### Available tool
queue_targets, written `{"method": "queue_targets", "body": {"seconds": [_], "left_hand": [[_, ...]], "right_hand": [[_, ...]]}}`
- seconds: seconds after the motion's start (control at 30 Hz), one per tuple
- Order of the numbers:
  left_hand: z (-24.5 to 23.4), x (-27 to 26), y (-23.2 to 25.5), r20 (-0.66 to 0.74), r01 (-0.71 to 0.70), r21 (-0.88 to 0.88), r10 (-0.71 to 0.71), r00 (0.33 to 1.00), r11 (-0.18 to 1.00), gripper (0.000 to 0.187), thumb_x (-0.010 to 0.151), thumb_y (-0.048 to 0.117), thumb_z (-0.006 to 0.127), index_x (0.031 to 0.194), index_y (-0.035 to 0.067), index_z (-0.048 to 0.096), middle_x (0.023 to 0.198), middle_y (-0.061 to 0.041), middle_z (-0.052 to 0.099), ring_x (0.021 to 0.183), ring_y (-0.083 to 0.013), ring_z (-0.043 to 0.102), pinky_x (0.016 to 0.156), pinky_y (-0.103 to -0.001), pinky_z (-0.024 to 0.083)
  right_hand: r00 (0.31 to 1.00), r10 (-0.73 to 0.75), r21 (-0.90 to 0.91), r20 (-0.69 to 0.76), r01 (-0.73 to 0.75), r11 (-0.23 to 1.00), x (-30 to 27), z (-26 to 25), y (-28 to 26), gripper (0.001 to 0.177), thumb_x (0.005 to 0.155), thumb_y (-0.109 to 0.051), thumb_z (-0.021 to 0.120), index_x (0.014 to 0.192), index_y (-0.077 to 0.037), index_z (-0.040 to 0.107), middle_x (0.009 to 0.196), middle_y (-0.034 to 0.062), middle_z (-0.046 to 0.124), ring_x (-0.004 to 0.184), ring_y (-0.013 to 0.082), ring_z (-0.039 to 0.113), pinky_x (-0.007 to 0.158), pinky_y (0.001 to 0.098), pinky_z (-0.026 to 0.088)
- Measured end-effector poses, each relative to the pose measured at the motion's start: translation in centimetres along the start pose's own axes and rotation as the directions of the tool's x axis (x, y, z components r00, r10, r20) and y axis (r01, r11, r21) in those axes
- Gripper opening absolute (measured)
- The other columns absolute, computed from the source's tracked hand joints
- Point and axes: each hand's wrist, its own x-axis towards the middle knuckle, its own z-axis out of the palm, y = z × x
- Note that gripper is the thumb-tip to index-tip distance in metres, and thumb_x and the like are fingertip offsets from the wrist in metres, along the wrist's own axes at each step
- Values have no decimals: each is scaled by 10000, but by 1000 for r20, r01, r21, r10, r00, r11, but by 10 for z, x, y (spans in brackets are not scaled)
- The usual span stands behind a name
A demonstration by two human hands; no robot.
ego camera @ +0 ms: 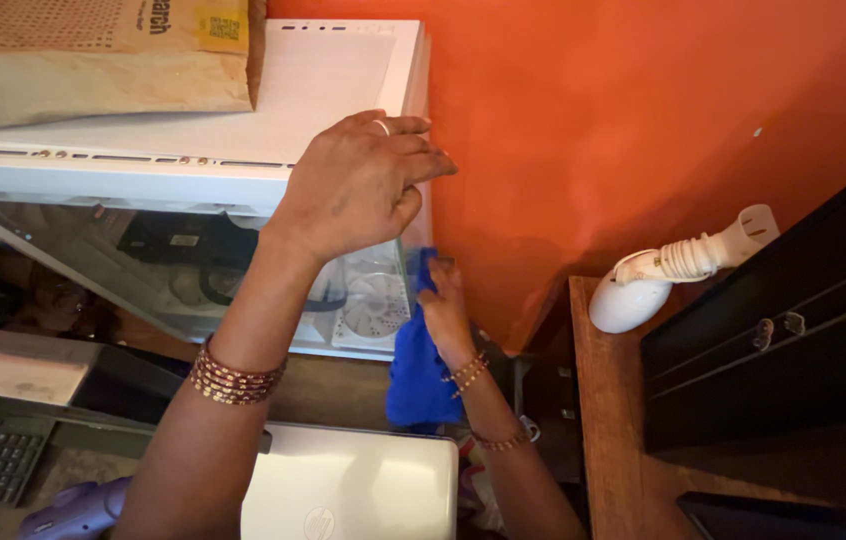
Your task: The person wipes the exterior surfaces of a computer monitor and a desktop PC tower with a blue cloth, moving around different sides of the hardware.
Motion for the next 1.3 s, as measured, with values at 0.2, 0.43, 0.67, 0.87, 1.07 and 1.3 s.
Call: {"method": "queue_targets", "body": {"seconds": [0.2,0.43,0.67,0.87,1.07,1.3], "left_hand": [[2,-3,0,-86,-24,4,25,996,1000,359,861,139,608,1185,145,762,1174,-57,757,1228,-263,655,1078,-468,465],[-1,0,1,-28,20,3,-20,999,1000,444,826,147,623,1255,149,737,1172,-141,738,1214,-296,640,1067,-468,458],[-1,0,1,-4,35,-35,-35,999,999,448,792,90,626,1218,154,747,1215,-69,748,1266,-265,617,1117,-471,426],[-1,-1,-1,-16,25,-17,-26,1000,1000,458,792,96,622,1230,147,748,1242,-117,728,1265,-270,624,1111,-473,440],[-3,-1,0,-23,25,-40,-26,999,999,377,889,117,628,1243,161,751,1222,-114,740,1237,-274,651,1068,-462,476],[-1,-3,-3,-35,-2,-7,2,999,1000,438,884,141,655,1314,153,736,1238,-125,724,1203,-276,656,1104,-470,466]], "right_hand": [[968,-238,462,78,176,869,12,-42,-158,503,996,46,477,1499,36,467,1410,144,456,1414,265,434,1212,330,333],[908,-393,225,-147,417,880,73,-16,-176,347,1033,55,500,1373,19,562,1434,159,496,1375,269,529,1175,341,438],[914,-381,-2,-143,384,923,99,-4,-92,457,925,76,487,1358,-6,606,1408,208,552,1356,366,521,1149,417,437],[957,-256,-67,-137,249,966,76,9,-22,503,887,61,473,1371,10,598,1312,196,603,1246,347,549,1111,395,431],[992,-53,170,-114,73,983,7,-7,-51,426,883,84,481,1264,40,666,1270,161,617,1250,299,568,1108,357,426],[982,-188,283,13,177,943,-8,-41,-191,444,971,123,444,1379,42,600,1345,114,503,1277,249,520,1063,285,434]]}}
